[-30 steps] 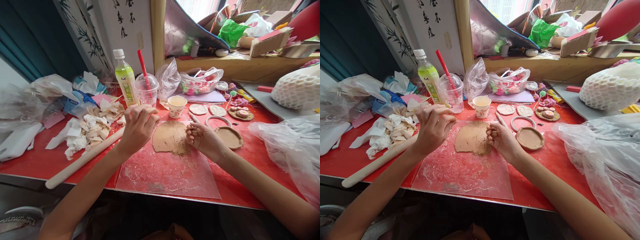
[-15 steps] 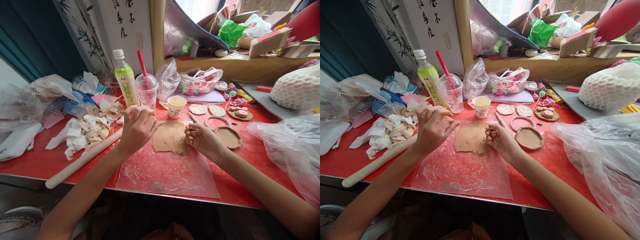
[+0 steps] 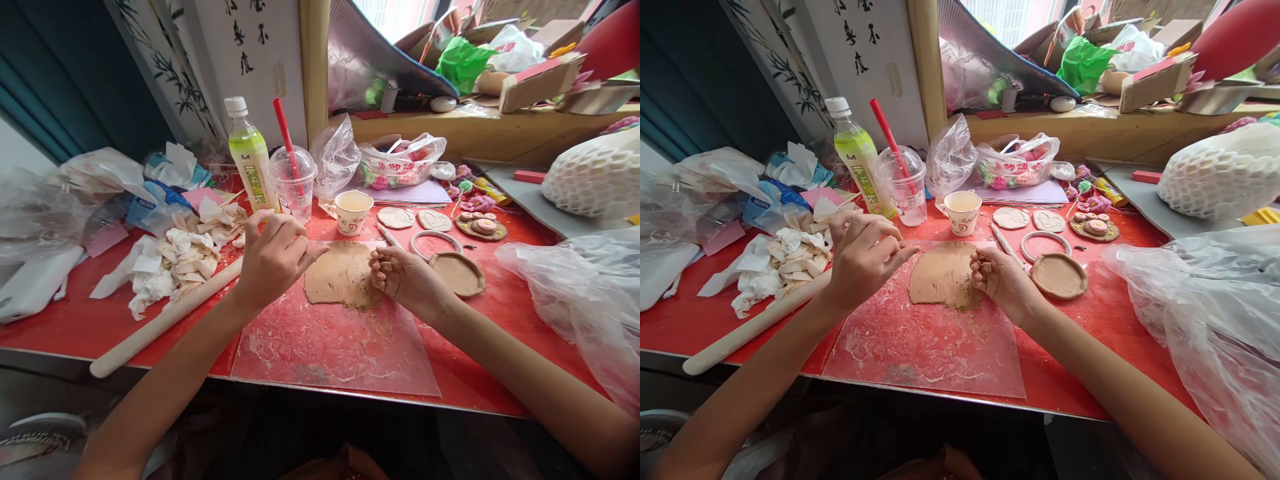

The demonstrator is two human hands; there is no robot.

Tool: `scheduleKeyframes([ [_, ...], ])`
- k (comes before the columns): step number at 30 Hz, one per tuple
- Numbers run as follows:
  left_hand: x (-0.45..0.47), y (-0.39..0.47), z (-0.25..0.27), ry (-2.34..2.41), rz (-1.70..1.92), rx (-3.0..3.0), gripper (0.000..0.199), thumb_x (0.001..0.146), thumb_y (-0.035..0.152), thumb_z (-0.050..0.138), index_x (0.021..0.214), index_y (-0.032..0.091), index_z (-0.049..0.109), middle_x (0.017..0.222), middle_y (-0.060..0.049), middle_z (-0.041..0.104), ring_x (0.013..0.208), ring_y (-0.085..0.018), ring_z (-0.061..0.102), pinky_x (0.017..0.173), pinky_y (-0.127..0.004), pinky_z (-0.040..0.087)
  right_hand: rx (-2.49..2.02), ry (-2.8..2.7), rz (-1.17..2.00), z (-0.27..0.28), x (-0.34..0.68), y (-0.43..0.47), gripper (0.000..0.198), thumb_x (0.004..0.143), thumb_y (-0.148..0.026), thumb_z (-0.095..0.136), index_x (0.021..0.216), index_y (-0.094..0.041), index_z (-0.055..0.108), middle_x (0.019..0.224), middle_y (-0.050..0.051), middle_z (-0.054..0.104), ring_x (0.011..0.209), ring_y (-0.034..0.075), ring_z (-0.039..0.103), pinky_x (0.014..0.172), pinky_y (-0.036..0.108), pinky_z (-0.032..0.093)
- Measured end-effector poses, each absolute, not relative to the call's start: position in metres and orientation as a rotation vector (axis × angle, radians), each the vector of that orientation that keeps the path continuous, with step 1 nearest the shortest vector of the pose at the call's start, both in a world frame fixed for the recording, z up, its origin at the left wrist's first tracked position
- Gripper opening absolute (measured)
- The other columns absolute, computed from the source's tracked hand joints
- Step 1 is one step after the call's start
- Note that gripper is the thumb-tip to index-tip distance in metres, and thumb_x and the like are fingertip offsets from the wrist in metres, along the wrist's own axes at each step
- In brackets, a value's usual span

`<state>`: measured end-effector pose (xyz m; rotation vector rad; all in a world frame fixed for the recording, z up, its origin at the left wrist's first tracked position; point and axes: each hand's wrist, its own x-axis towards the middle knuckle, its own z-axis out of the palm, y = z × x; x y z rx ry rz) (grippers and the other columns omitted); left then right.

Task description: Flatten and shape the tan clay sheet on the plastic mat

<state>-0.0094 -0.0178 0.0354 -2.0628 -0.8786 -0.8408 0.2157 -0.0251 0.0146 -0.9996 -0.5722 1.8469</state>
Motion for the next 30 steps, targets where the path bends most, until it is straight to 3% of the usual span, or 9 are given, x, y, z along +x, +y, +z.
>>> scheduleKeyframes([
  [7, -0.007, -0.020, 0.036, -0.936, -0.872, -2.071, 0.009, 0.084, 0.026, 0.057, 0.086, 0.018, 0.056, 0.092, -0.003, 0.062, 0.094, -0.019, 0.054, 0.091, -0.038, 0.034, -1.004, -0.662, 1.830, 0.014, 0.217, -0.024, 0.014, 0.079, -0.019, 0.053, 0.066, -0.017, 0.056, 0.060, -0.003, 0.051, 0.048, 0.003, 0.044, 0.047, 0.015, 0.040],
  [10, -0.005, -0.020, 0.036, -0.900, -0.909, -2.136, 0.008, 0.084, 0.027, 0.058, 0.085, 0.019, 0.056, 0.090, -0.001, 0.063, 0.086, -0.016, 0.056, 0.090, -0.037, 0.035, -0.985, -0.767, 1.831, 0.018, 0.214, -0.029, 0.010, 0.080, -0.022, 0.056, 0.077, -0.016, 0.063, 0.062, -0.002, 0.052, 0.052, 0.005, 0.046, 0.050, 0.016, 0.040],
  [14, -0.001, -0.022, 0.031, -0.776, -0.995, -2.270, 0.015, 0.082, 0.029, 0.061, 0.077, 0.018, 0.053, 0.079, 0.002, 0.063, 0.071, -0.011, 0.057, 0.086, -0.034, 0.039, -0.975, -1.182, 1.810, 0.028, 0.211, -0.040, 0.025, 0.085, -0.036, 0.054, 0.096, -0.016, 0.064, 0.060, -0.003, 0.051, 0.051, 0.006, 0.043, 0.049, 0.019, 0.036],
  [21, 0.008, -0.031, 0.018, -0.492, -0.963, -2.380, 0.020, 0.078, 0.034, 0.065, 0.082, 0.017, 0.055, 0.078, 0.001, 0.065, 0.063, -0.010, 0.056, 0.066, -0.025, 0.043, -1.001, -1.764, 1.740, 0.031, 0.207, -0.047, 0.036, 0.086, -0.046, 0.049, 0.067, -0.016, 0.056, 0.057, -0.002, 0.053, 0.046, 0.006, 0.047, 0.047, 0.023, 0.036],
  [25, 0.009, -0.032, 0.015, -0.496, -0.937, -2.375, 0.020, 0.077, 0.033, 0.066, 0.080, 0.016, 0.055, 0.079, 0.000, 0.066, 0.059, -0.010, 0.054, 0.056, -0.025, 0.039, -1.100, -1.693, 1.779, 0.026, 0.205, -0.049, 0.035, 0.084, -0.045, 0.052, 0.065, -0.015, 0.055, 0.053, -0.002, 0.052, 0.042, 0.006, 0.046, 0.042, 0.022, 0.034],
  [30, 0.008, -0.031, 0.018, -0.498, -0.907, -2.372, 0.021, 0.081, 0.037, 0.061, 0.081, 0.016, 0.055, 0.079, 0.000, 0.065, 0.061, -0.009, 0.055, 0.056, -0.024, 0.039, -1.093, -1.621, 1.696, 0.023, 0.202, -0.051, 0.031, 0.082, -0.041, 0.055, 0.063, -0.016, 0.055, 0.051, -0.003, 0.049, 0.044, 0.006, 0.044, 0.044, 0.022, 0.032],
])
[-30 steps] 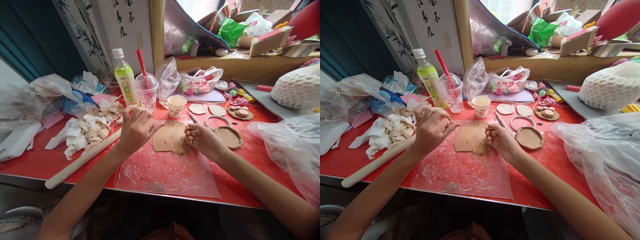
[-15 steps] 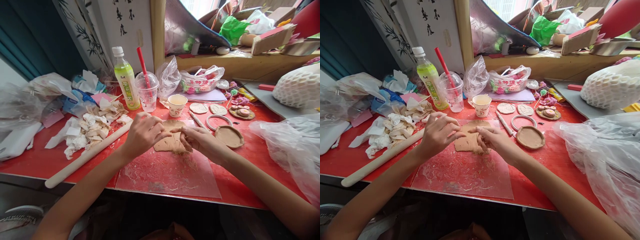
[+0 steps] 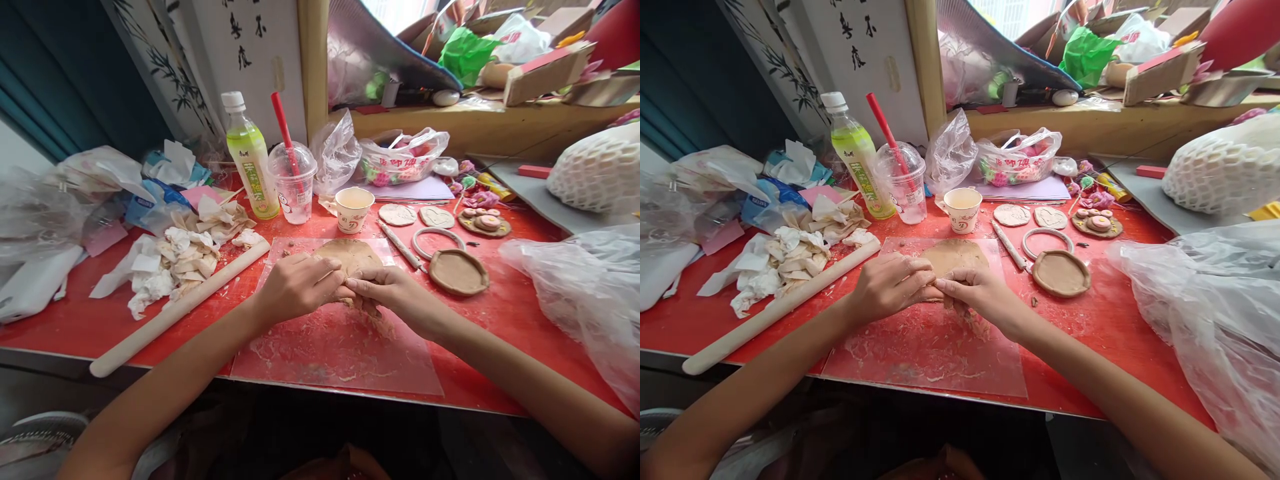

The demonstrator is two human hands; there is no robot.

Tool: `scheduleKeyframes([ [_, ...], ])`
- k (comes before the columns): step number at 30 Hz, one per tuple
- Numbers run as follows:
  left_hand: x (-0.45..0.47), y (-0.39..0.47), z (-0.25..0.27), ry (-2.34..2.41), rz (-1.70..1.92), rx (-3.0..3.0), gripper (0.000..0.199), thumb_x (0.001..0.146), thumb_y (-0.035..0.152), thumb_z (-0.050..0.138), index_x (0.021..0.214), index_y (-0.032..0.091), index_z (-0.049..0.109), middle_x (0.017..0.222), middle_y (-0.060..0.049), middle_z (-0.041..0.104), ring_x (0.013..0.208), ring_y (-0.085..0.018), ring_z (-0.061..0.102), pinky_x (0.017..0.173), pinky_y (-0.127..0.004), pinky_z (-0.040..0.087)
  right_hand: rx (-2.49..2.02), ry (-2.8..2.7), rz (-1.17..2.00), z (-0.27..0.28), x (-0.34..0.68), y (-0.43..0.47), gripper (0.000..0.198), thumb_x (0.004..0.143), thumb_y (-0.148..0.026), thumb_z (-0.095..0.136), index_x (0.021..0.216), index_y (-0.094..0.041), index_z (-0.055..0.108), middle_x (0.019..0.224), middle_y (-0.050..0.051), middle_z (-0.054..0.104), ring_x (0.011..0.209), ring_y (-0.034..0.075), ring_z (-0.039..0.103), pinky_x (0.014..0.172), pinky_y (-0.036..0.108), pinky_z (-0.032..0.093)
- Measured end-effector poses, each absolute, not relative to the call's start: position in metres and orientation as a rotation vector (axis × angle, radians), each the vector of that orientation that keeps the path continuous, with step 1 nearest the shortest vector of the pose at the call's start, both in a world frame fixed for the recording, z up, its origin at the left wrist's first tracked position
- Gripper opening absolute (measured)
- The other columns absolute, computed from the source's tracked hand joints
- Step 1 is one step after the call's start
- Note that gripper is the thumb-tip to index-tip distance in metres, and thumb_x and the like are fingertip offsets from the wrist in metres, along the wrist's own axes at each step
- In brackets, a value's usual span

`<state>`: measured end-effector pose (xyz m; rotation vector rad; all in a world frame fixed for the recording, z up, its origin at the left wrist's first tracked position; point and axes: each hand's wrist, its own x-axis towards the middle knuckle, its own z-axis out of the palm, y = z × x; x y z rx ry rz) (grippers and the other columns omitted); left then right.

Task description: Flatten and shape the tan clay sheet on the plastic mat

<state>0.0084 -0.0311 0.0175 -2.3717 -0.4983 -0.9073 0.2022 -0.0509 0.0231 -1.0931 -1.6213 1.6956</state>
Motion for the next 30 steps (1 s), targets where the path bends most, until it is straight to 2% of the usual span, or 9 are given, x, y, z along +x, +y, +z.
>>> scheduleKeyframes([
  [14, 0.0072, -0.0295, 0.0139, -0.596, -0.859, -2.429, 0.013, 0.085, 0.028, 0.057, 0.091, 0.017, 0.056, 0.093, -0.001, 0.066, 0.072, -0.010, 0.062, 0.060, -0.023, 0.043, -1.137, -1.632, 1.473, 0.0220, 0.2010, -0.0494, 0.033, 0.081, -0.042, 0.056, 0.059, -0.017, 0.054, 0.050, -0.005, 0.043, 0.048, 0.007, 0.037, 0.047, 0.025, 0.025],
  [21, 0.0085, -0.0303, 0.0167, -0.581, -0.859, -2.419, 0.012, 0.084, 0.027, 0.059, 0.091, 0.017, 0.056, 0.087, 0.000, 0.066, 0.069, -0.010, 0.061, 0.060, -0.023, 0.043, -1.108, -1.568, 1.500, 0.0207, 0.2004, -0.0473, 0.028, 0.077, -0.039, 0.060, 0.063, -0.016, 0.058, 0.051, -0.006, 0.038, 0.046, 0.005, 0.027, 0.044, 0.024, 0.017],
  [25, 0.0073, -0.0306, 0.0161, -0.554, -0.810, -2.405, 0.014, 0.084, 0.028, 0.058, 0.091, 0.016, 0.056, 0.091, -0.001, 0.066, 0.070, -0.010, 0.061, 0.061, -0.024, 0.043, -1.121, -1.519, 1.523, 0.0195, 0.1996, -0.0481, 0.023, 0.075, -0.038, 0.062, 0.068, -0.016, 0.062, 0.056, -0.005, 0.044, 0.047, 0.005, 0.029, 0.043, 0.023, 0.019],
  [30, 0.0069, -0.0303, 0.0140, -0.552, -0.794, -2.418, 0.010, 0.085, 0.024, 0.056, 0.091, 0.016, 0.055, 0.093, -0.001, 0.066, 0.071, -0.010, 0.060, 0.061, -0.023, 0.042, -1.113, -1.655, 1.358, 0.0185, 0.2016, -0.0474, 0.022, 0.079, -0.035, 0.059, 0.066, -0.018, 0.063, 0.054, -0.004, 0.045, 0.048, 0.006, 0.032, 0.045, 0.023, 0.025],
])
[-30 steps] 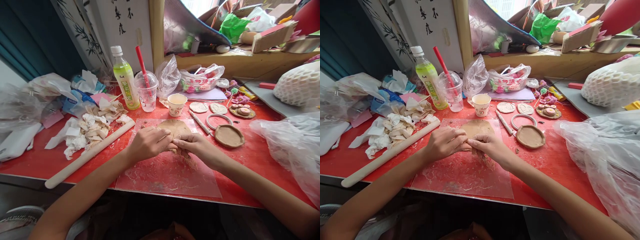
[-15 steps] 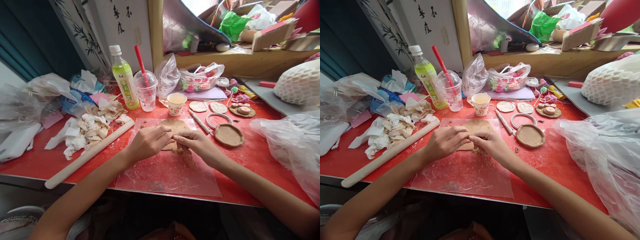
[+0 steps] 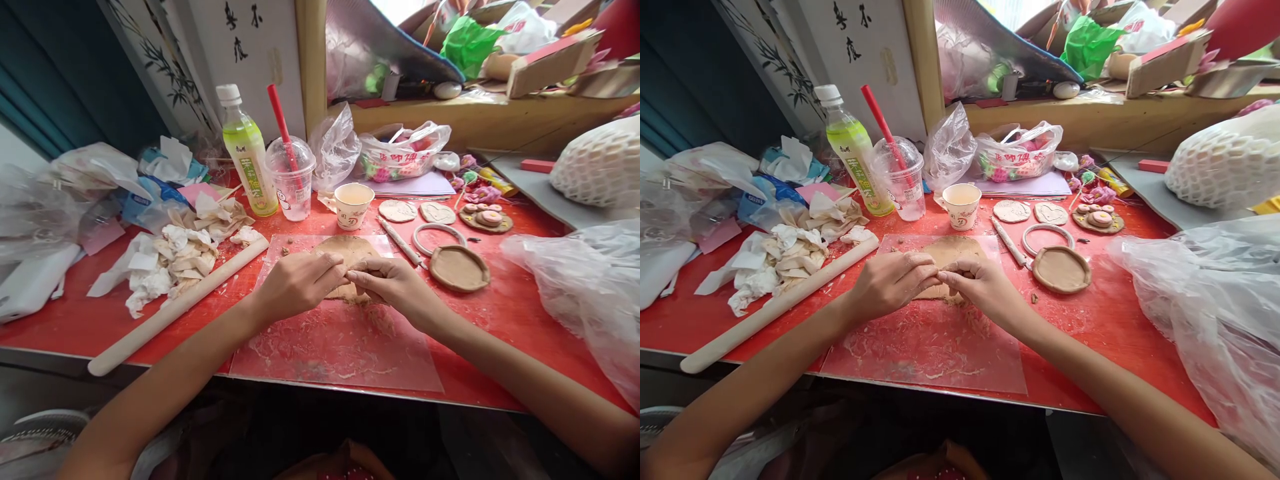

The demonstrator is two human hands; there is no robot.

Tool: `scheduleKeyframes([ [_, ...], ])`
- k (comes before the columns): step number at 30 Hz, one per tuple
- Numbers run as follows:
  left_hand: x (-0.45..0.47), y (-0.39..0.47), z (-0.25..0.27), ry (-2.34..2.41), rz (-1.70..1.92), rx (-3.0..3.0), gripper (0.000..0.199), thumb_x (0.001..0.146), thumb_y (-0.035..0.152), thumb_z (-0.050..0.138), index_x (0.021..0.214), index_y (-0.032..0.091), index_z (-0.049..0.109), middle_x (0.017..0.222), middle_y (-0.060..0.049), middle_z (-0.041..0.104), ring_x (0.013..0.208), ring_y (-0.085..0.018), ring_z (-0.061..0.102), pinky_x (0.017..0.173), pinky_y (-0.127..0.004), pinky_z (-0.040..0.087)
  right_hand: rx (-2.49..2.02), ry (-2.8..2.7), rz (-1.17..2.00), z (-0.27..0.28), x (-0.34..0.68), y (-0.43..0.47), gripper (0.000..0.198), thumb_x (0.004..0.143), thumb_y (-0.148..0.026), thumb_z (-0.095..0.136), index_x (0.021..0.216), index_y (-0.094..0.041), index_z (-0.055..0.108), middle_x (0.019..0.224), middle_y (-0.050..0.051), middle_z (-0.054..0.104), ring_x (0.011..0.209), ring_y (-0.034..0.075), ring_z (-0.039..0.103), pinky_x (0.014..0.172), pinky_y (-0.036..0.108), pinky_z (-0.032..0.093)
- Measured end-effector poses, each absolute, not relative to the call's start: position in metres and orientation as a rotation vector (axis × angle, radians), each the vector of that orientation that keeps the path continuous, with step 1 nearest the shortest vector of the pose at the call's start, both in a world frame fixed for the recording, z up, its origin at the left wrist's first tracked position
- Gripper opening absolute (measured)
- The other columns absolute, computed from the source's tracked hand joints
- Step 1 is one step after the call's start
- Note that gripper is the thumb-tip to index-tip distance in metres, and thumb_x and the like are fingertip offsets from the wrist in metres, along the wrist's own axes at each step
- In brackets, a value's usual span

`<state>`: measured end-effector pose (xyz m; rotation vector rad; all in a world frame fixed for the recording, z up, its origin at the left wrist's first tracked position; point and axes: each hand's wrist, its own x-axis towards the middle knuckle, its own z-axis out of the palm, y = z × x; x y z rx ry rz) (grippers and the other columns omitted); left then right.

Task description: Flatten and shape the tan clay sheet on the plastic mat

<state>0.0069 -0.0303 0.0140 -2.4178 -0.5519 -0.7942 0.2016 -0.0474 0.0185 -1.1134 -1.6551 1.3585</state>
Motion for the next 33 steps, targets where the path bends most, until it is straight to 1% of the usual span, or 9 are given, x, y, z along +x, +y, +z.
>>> scheduleKeyframes([
  [7, 0.008, -0.030, 0.013, -0.551, -0.852, -2.454, 0.011, 0.083, 0.021, 0.058, 0.092, 0.015, 0.056, 0.090, -0.002, 0.065, 0.069, -0.010, 0.058, 0.059, -0.023, 0.041, -1.017, -1.925, 0.974, 0.018, 0.205, -0.045, 0.018, 0.083, -0.031, 0.056, 0.073, -0.020, 0.066, 0.067, 0.000, 0.060, 0.061, 0.011, 0.051, 0.057, 0.024, 0.036],
  [10, 0.008, -0.030, 0.013, -0.555, -0.885, -2.458, 0.013, 0.083, 0.021, 0.059, 0.094, 0.016, 0.055, 0.090, -0.001, 0.065, 0.070, -0.010, 0.059, 0.059, -0.023, 0.042, -1.012, -1.989, 0.891, 0.020, 0.206, -0.044, 0.019, 0.084, -0.031, 0.054, 0.076, -0.019, 0.066, 0.070, 0.001, 0.061, 0.064, 0.011, 0.052, 0.060, 0.024, 0.037],
  [12, 0.007, -0.029, 0.014, -0.564, -0.910, -2.459, 0.013, 0.083, 0.022, 0.059, 0.094, 0.016, 0.054, 0.090, -0.001, 0.065, 0.069, -0.009, 0.059, 0.058, -0.022, 0.042, -1.015, -1.984, 0.888, 0.022, 0.208, -0.044, 0.019, 0.084, -0.032, 0.054, 0.077, -0.019, 0.065, 0.069, 0.001, 0.060, 0.062, 0.011, 0.050, 0.058, 0.025, 0.036],
  [15, 0.007, -0.029, 0.017, -0.596, -0.946, -2.446, 0.013, 0.083, 0.024, 0.059, 0.093, 0.016, 0.054, 0.088, -0.001, 0.065, 0.071, -0.009, 0.060, 0.060, -0.020, 0.045, -1.055, -1.853, 0.978, 0.024, 0.210, -0.042, 0.020, 0.084, -0.034, 0.053, 0.075, -0.019, 0.062, 0.065, -0.001, 0.055, 0.055, 0.009, 0.044, 0.053, 0.025, 0.032],
  [17, 0.006, -0.029, 0.020, -0.629, -0.949, -2.430, 0.014, 0.083, 0.024, 0.059, 0.094, 0.016, 0.053, 0.088, -0.002, 0.065, 0.074, -0.010, 0.062, 0.063, -0.020, 0.046, -1.058, -1.670, 1.113, 0.024, 0.212, -0.039, 0.021, 0.085, -0.032, 0.051, 0.070, -0.019, 0.058, 0.063, -0.002, 0.053, 0.051, 0.007, 0.041, 0.050, 0.024, 0.030],
  [20, 0.006, -0.028, 0.022, -0.670, -0.933, -2.413, 0.016, 0.083, 0.023, 0.058, 0.097, 0.016, 0.052, 0.088, -0.002, 0.065, 0.077, -0.010, 0.062, 0.067, -0.021, 0.048, -0.988, -1.265, 1.398, 0.025, 0.214, -0.034, 0.019, 0.081, -0.023, 0.051, 0.063, -0.018, 0.053, 0.061, -0.002, 0.051, 0.047, 0.006, 0.037, 0.045, 0.024, 0.026],
  [22, 0.005, -0.027, 0.022, -0.689, -0.923, -2.404, 0.016, 0.084, 0.021, 0.057, 0.098, 0.016, 0.052, 0.089, -0.003, 0.066, 0.077, -0.010, 0.062, 0.067, -0.021, 0.048, -0.947, -1.060, 1.528, 0.026, 0.216, -0.031, 0.017, 0.077, -0.017, 0.050, 0.061, -0.018, 0.053, 0.060, -0.002, 0.049, 0.047, 0.006, 0.035, 0.044, 0.023, 0.024],
  [28, 0.004, -0.026, 0.018, -0.699, -0.882, -2.409, 0.019, 0.085, 0.014, 0.054, 0.103, 0.015, 0.051, 0.088, -0.002, 0.066, 0.075, -0.011, 0.062, 0.062, -0.021, 0.046, -0.961, -0.825, 1.692, 0.029, 0.221, -0.024, 0.017, 0.075, -0.019, 0.044, 0.060, -0.016, 0.052, 0.062, 0.001, 0.048, 0.046, 0.005, 0.034, 0.044, 0.021, 0.029],
  [33, 0.003, -0.025, 0.019, -0.715, -0.870, -2.397, 0.011, 0.087, 0.018, 0.052, 0.098, 0.017, 0.051, 0.083, 0.000, 0.065, 0.072, -0.009, 0.061, 0.059, -0.021, 0.043, -0.969, -0.713, 1.765, 0.027, 0.221, -0.024, 0.012, 0.073, -0.018, 0.046, 0.064, -0.016, 0.054, 0.061, 0.002, 0.049, 0.046, 0.006, 0.036, 0.044, 0.019, 0.033],
])
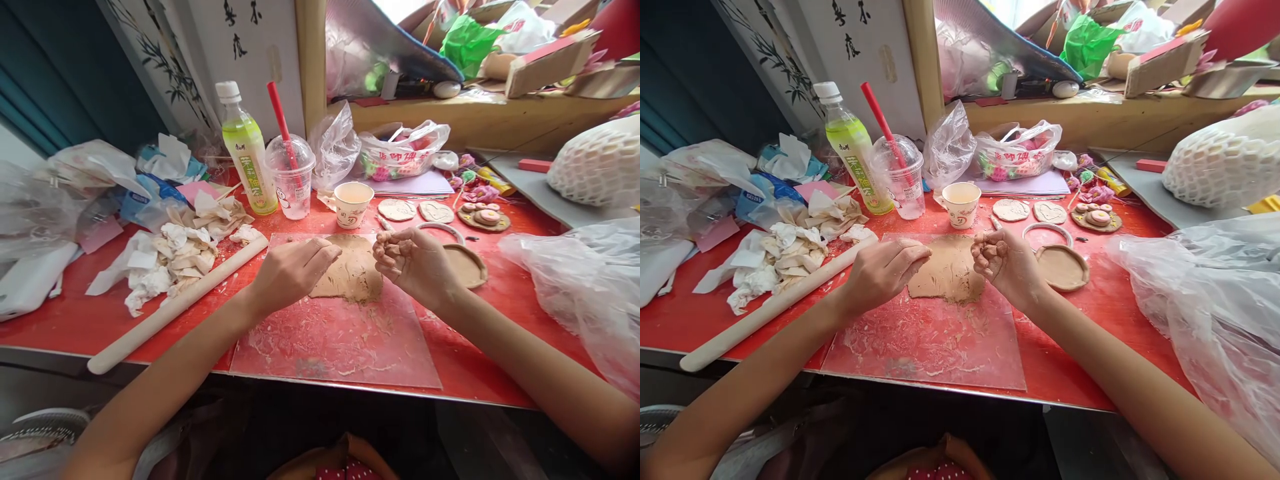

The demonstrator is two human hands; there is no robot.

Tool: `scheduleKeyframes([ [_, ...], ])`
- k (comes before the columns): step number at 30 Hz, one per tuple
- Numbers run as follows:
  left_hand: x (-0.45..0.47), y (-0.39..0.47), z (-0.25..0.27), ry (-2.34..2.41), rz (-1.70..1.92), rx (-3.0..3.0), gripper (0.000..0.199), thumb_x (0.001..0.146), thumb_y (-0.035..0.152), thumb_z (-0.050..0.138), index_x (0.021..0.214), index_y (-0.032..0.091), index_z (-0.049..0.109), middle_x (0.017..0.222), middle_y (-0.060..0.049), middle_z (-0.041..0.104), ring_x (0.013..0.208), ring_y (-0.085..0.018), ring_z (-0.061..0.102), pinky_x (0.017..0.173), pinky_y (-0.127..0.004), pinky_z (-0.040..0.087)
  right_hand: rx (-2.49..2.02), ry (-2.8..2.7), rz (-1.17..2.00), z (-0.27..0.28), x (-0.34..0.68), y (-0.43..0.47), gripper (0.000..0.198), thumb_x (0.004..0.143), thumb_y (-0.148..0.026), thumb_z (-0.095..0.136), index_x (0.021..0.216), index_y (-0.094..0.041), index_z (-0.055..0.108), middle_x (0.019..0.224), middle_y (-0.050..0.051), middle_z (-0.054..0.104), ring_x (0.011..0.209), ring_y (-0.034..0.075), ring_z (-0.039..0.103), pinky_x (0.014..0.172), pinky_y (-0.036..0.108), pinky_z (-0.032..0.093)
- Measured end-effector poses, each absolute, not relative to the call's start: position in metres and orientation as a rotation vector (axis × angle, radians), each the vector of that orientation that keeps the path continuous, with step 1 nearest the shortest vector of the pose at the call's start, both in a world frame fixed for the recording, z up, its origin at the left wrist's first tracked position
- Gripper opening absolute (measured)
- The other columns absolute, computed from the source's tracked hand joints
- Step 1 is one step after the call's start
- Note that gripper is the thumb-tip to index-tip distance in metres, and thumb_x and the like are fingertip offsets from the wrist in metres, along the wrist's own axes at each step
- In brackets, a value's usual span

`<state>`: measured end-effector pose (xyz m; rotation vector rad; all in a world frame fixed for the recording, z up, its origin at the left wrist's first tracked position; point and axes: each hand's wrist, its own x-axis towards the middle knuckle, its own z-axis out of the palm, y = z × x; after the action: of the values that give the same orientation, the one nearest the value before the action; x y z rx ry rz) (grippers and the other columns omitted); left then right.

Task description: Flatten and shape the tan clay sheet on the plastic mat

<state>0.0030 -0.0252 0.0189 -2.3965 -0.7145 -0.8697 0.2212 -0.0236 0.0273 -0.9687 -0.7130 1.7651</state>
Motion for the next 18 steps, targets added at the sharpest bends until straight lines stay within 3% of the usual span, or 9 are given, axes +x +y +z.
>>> scheduleKeyframes([
  [5, 0.0023, -0.0241, 0.0209, -0.696, -0.852, -2.365, 0.011, 0.086, 0.019, 0.053, 0.096, 0.016, 0.052, 0.079, 0.000, 0.065, 0.068, -0.009, 0.060, 0.056, -0.021, 0.040, -0.942, -0.671, 1.805, 0.0219, 0.2202, -0.0207, 0.018, 0.077, -0.018, 0.043, 0.071, -0.014, 0.060, 0.062, 0.003, 0.053, 0.048, 0.006, 0.042, 0.046, 0.017, 0.040],
  [10, 0.0036, -0.0247, 0.0205, -0.672, -0.815, -2.343, 0.011, 0.085, 0.019, 0.055, 0.096, 0.015, 0.052, 0.078, 0.001, 0.065, 0.063, -0.009, 0.057, 0.053, -0.022, 0.037, -0.866, -0.658, 1.835, 0.0208, 0.2166, -0.0199, 0.024, 0.081, -0.014, 0.043, 0.095, -0.013, 0.062, 0.082, 0.006, 0.063, 0.073, 0.010, 0.060, 0.067, 0.018, 0.051],
  [14, 0.0046, -0.0252, 0.0210, -0.662, -0.807, -2.340, 0.011, 0.085, 0.019, 0.056, 0.095, 0.015, 0.053, 0.077, 0.001, 0.064, 0.062, -0.009, 0.056, 0.052, -0.023, 0.037, -0.732, -0.708, 1.816, 0.0202, 0.2136, -0.0217, 0.028, 0.080, -0.005, 0.044, 0.102, -0.015, 0.059, 0.097, 0.006, 0.065, 0.092, 0.011, 0.062, 0.089, 0.020, 0.049],
  [18, 0.0037, -0.0254, 0.0217, -0.664, -0.794, -2.335, 0.010, 0.084, 0.019, 0.056, 0.094, 0.016, 0.053, 0.076, 0.001, 0.064, 0.062, -0.010, 0.056, 0.052, -0.023, 0.037, -0.663, -0.823, 1.791, 0.0182, 0.2137, -0.0235, 0.023, 0.085, -0.008, 0.046, 0.102, -0.015, 0.061, 0.097, 0.005, 0.065, 0.094, 0.009, 0.062, 0.093, 0.018, 0.047],
])
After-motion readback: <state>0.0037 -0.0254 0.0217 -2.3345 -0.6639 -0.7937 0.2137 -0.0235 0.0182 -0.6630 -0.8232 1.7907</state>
